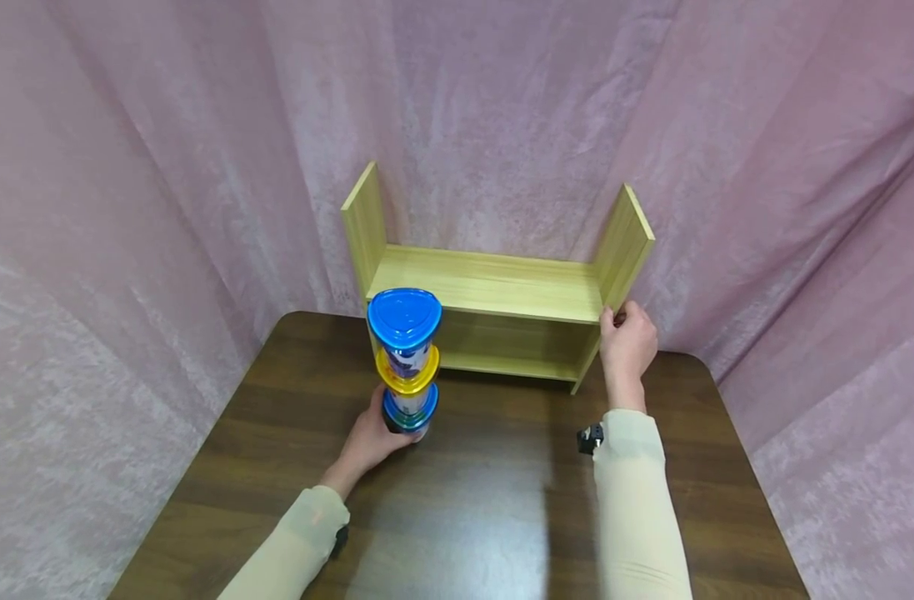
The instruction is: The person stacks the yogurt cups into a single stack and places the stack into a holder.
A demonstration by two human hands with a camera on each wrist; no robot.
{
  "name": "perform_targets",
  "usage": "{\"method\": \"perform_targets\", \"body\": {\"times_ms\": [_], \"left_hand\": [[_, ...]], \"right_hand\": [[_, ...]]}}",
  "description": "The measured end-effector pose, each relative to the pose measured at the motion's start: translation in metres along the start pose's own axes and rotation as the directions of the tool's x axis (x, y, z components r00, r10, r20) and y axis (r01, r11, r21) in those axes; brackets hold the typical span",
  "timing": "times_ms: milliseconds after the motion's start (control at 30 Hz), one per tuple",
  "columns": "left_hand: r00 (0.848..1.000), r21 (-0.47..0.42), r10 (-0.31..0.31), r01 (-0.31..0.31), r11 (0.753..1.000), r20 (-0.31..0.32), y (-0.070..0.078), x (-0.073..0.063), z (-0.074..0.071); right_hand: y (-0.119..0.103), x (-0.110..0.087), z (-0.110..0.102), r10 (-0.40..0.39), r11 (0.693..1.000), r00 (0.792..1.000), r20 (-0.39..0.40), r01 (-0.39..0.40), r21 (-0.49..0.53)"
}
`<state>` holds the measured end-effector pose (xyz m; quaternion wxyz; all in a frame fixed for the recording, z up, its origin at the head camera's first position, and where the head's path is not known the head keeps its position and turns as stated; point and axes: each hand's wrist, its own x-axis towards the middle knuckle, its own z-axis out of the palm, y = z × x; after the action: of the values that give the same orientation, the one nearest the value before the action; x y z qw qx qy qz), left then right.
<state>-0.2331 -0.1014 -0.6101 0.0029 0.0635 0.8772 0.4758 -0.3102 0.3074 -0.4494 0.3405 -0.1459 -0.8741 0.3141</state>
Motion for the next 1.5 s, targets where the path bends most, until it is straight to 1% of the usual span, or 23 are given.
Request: {"method": "perform_targets", "body": {"times_ms": [200,433,633,800,967,1233,1367,1500], "left_hand": [[1.000,0.005,0.007,-0.007,1.000,0.006,0.001,0.000,-0.001],[1.000,0.012,0.026,-0.026,1.000,0.008,0.001,0.000,0.000],[0.999,0.015,0.029,-0.030,0.999,0.013,0.002,0.000,-0.001],[0.999,0.009,0.048,-0.048,0.999,0.013,0.004,-0.001,-0.002],[0.999,-0.002,0.027,-0.027,1.000,0.016,0.006,0.001,-0.003],[1.000,0.000,0.013,-0.013,1.000,0.023,0.008,0.001,-0.004],[0.999,-0.013,0.025,-0.024,1.000,0.022,0.010,0.001,-0.005],[0.999,-0.012,0.035,-0.035,0.999,0.016,0.011,0.003,-0.006]], "right_hand": [[-0.001,0.000,0.000,-0.004,1.000,1.000,-0.008,0.004,-0.004],[-0.001,0.000,0.001,0.007,1.000,1.000,0.005,-0.007,-0.009],[-0.003,-0.001,0.001,0.006,1.000,1.000,0.007,-0.005,-0.009],[-0.004,-0.001,0.002,0.012,1.000,1.000,0.014,-0.012,-0.010],[-0.006,0.000,0.002,0.009,1.000,1.000,0.017,-0.009,-0.010],[-0.008,-0.001,0.002,0.018,1.000,0.999,0.035,-0.018,-0.016],[-0.008,-0.001,0.003,0.013,1.000,0.999,0.040,-0.012,-0.017],[-0.008,-0.002,0.003,0.008,1.000,1.000,0.029,-0.008,-0.012]]}}
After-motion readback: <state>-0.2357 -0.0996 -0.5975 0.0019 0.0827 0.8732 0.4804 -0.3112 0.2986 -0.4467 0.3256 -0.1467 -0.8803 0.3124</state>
